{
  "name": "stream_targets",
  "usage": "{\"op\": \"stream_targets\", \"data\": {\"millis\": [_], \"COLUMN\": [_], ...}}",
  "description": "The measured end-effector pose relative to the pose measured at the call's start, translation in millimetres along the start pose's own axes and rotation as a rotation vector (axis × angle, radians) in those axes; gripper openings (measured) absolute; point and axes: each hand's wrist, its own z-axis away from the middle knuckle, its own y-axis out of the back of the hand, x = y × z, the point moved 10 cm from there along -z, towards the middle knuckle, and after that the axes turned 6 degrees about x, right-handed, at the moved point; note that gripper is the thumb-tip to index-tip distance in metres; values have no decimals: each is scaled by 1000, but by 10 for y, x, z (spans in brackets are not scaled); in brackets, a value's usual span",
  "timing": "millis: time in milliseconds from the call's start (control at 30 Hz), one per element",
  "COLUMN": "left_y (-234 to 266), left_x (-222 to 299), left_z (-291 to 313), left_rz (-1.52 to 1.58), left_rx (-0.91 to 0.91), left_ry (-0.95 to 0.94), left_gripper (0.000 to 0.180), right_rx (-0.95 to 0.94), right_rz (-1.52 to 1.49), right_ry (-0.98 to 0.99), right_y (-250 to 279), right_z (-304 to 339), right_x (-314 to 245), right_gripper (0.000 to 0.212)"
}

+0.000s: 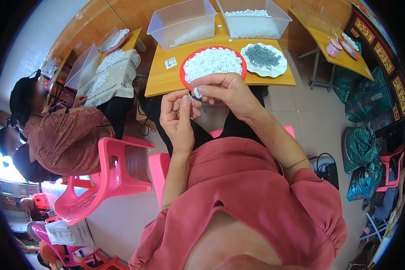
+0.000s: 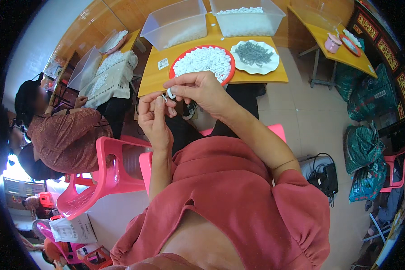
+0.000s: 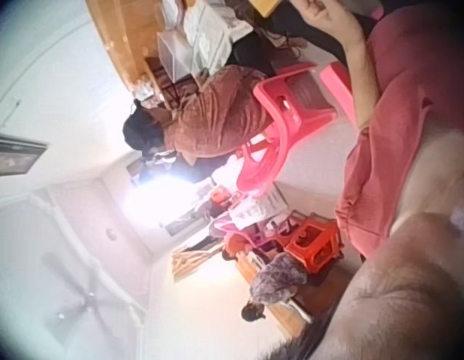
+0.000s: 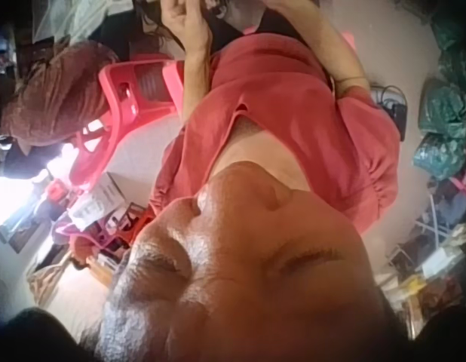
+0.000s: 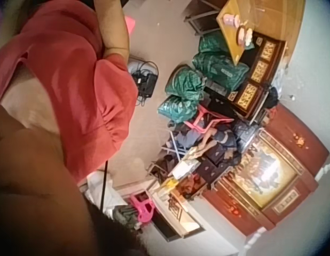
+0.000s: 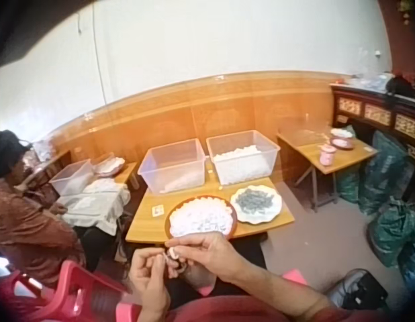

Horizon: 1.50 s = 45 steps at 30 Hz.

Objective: Assembling small electrical or mechanical components by inserting metal pins into white plastic housings.

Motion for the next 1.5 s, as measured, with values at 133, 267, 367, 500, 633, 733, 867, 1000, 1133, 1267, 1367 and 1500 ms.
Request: {"op": "stream_targets", "data": {"millis": [133, 267, 367, 500, 633, 733, 867, 1000, 1133, 1267, 1367, 1500], "left_y": [7, 11, 6, -4, -17, -20, -9, -25, -26, -10, -17, -14], "left_x": [-3, 9, 32, 61, 67, 63, 60, 50, 49, 4, -40, -71], "left_z": [3, 6, 7, 16, 20, 22, 30, 41, 31, 8, 6, 8], "left_rz": [-22, -50, -82, -141, -169, -186, -215, -305, -238, -218, -220, -168], "left_rx": [1, 12, 14, 14, 13, 18, 22, 12, 23, 4, -7, -29], "left_ry": [-4, -27, -40, -68, -70, -51, -52, -105, -52, -14, 20, 46], "left_gripper": [12, 12, 12, 11, 11, 10, 11, 13, 13, 14, 14, 14], "right_rx": [4, 13, 6, 20, 21, 44, 55, 40, 28, 10, -12, 3], "right_rz": [5, 14, 37, 95, 150, 138, 160, 153, 138, 99, 115, 157], "right_ry": [9, 7, 43, 86, 127, 161, 158, 151, 119, 90, 83, 65], "right_y": [4, 9, 0, -32, -52, -26, -4, -22, -25, 9, 18, 6], "right_z": [-4, -1, 6, 54, 76, 64, 55, 61, 54, 28, 16, 30], "right_x": [6, -7, -42, -136, -184, -167, -160, -140, -125, -98, -66, -78], "right_gripper": [20, 20, 20, 19, 18, 17, 17, 17, 18, 20, 20, 19]}}
